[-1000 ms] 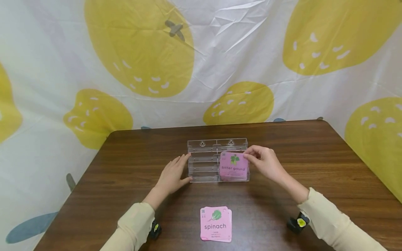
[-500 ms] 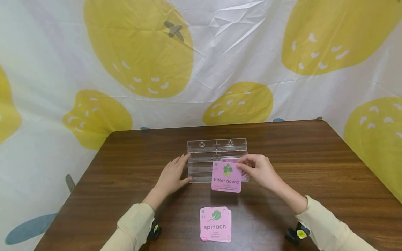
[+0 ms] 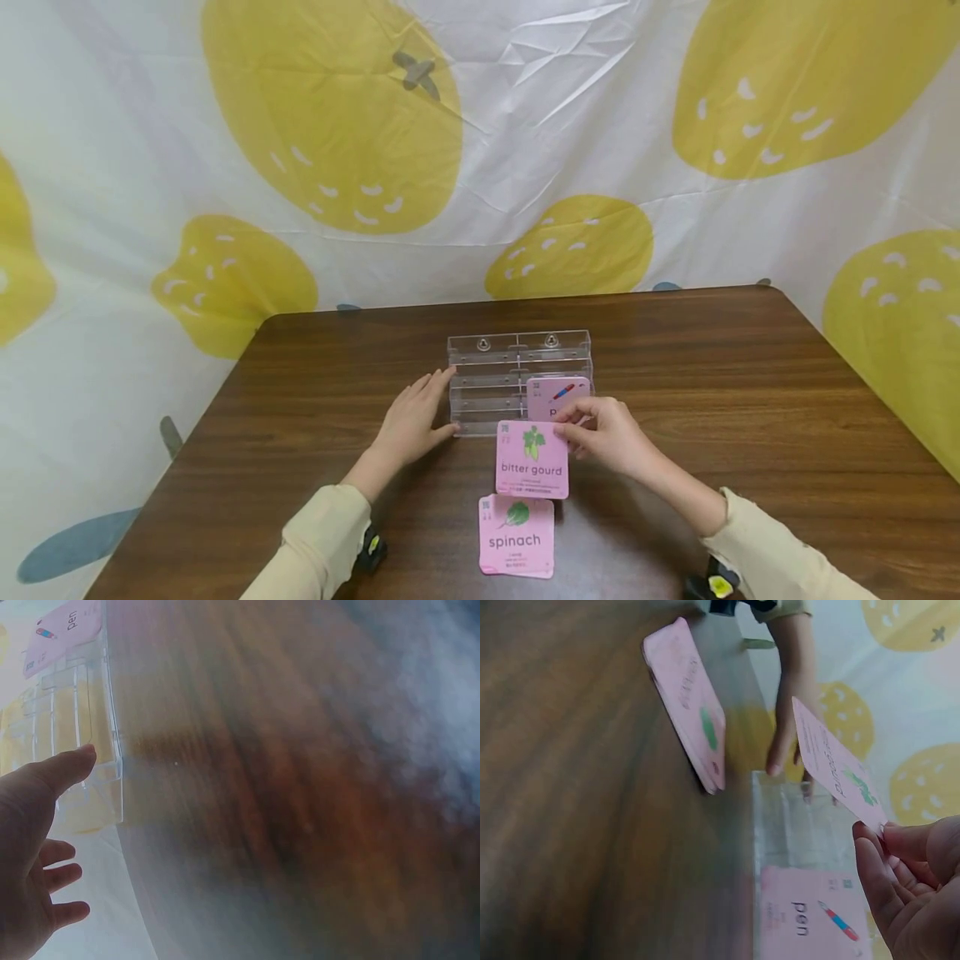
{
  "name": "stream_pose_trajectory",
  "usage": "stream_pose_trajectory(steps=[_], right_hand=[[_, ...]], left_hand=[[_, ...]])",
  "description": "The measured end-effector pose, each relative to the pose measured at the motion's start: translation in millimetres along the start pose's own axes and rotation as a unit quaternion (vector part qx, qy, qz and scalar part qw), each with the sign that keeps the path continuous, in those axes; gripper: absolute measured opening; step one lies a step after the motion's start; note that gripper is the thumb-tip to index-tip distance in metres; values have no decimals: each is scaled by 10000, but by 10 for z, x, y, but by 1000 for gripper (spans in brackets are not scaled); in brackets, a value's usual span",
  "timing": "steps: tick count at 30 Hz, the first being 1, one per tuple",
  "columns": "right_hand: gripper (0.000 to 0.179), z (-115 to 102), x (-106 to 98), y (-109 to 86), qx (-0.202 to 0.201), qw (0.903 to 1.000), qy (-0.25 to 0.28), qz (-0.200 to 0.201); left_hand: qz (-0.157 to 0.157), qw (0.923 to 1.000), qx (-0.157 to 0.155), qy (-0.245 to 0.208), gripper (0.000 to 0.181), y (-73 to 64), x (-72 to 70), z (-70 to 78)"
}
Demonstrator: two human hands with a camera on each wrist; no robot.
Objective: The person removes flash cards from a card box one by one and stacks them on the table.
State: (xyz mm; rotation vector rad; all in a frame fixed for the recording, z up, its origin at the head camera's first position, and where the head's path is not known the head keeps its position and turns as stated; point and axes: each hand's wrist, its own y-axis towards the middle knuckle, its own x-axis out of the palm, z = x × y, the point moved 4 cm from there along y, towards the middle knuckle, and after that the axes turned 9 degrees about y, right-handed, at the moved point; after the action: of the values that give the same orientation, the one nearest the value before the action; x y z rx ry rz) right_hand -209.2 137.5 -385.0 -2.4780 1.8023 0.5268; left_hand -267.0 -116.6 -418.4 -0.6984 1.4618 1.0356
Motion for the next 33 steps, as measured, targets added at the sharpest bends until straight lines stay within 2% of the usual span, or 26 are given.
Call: stream_pose_trajectory(steps=[7,16,33], right_hand=[[10,137,172,-83,321,9982,366,-348],[9,246,347,-166,610,9942,531,-713],[11,342,472,-217,1018,9867,897,-899]], left_hand=[[33,10000,20,-3,83,0,-3,0],[19,10000,14,-14,83,0,-19,9],[55,10000,48,2,83,-1,-16,5]])
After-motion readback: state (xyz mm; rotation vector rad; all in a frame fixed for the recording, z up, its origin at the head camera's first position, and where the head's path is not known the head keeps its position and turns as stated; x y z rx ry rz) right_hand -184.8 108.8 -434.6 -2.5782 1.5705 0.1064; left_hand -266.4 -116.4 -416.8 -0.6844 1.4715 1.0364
